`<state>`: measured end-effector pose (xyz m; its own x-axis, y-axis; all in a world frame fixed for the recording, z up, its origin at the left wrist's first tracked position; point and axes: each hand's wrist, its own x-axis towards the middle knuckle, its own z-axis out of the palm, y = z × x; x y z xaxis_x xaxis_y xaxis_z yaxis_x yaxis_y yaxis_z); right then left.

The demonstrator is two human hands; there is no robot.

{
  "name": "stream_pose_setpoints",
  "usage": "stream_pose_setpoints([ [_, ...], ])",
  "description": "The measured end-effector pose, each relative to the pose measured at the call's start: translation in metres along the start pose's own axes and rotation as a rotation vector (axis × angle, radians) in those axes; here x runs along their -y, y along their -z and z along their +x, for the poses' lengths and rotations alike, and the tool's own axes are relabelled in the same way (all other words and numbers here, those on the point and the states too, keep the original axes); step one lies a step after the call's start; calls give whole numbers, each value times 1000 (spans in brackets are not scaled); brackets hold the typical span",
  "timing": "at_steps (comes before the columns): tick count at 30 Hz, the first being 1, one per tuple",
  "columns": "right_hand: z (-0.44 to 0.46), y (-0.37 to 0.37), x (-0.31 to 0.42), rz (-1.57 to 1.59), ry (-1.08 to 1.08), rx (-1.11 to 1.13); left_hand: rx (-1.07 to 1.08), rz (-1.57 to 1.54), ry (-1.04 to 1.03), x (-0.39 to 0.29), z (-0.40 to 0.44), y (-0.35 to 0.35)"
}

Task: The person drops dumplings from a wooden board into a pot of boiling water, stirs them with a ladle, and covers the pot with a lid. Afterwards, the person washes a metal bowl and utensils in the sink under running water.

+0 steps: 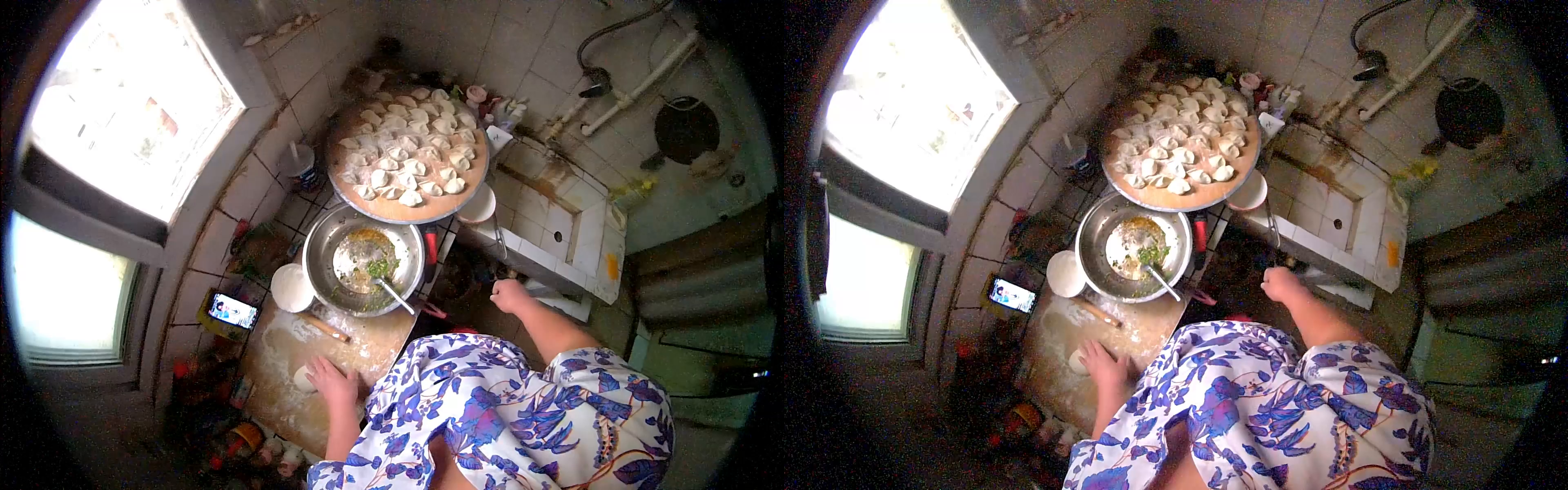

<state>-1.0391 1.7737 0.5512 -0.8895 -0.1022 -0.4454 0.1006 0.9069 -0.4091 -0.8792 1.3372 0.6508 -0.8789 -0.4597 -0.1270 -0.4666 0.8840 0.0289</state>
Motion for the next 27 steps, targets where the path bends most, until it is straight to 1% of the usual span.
stream_pose_setpoints([
  [1,39,24,-25,-19,-35,3,64,18,45,-37,18,-8],
  [3,92,63,-79,-13,-64,-144,163,52,105,-96,46,-18],
  [5,150,91,-104,-22,-142,-236,229,91,157,-129,86,-33],
  [6,194,97,-109,-109,-150,-255,253,114,188,-138,118,-43],
  [7,243,102,-111,-113,-181,-229,278,137,219,-150,161,-55],
  [9,346,132,-120,-160,-149,-139,357,202,273,-189,252,-70],
  [11,426,176,-139,-248,-124,69,420,250,305,-245,319,-72],
  [12,448,183,-145,-291,-104,164,442,268,311,-256,334,-73],
  [15,456,154,-144,-247,-26,235,514,327,320,-233,349,-70],
  [17,456,151,-104,-216,0,202,546,347,339,-207,371,-58],
  [19,476,139,-76,-191,67,183,554,351,374,-185,403,-51],
  [20,488,131,-66,-180,62,185,571,364,357,-173,421,-56],
  [22,522,109,-67,-163,52,187,605,386,321,-163,455,-86],
  [25,574,58,-104,-133,73,191,615,412,343,-175,478,-155],
  [27,584,38,-111,-125,75,179,614,427,342,-171,489,-180],
])
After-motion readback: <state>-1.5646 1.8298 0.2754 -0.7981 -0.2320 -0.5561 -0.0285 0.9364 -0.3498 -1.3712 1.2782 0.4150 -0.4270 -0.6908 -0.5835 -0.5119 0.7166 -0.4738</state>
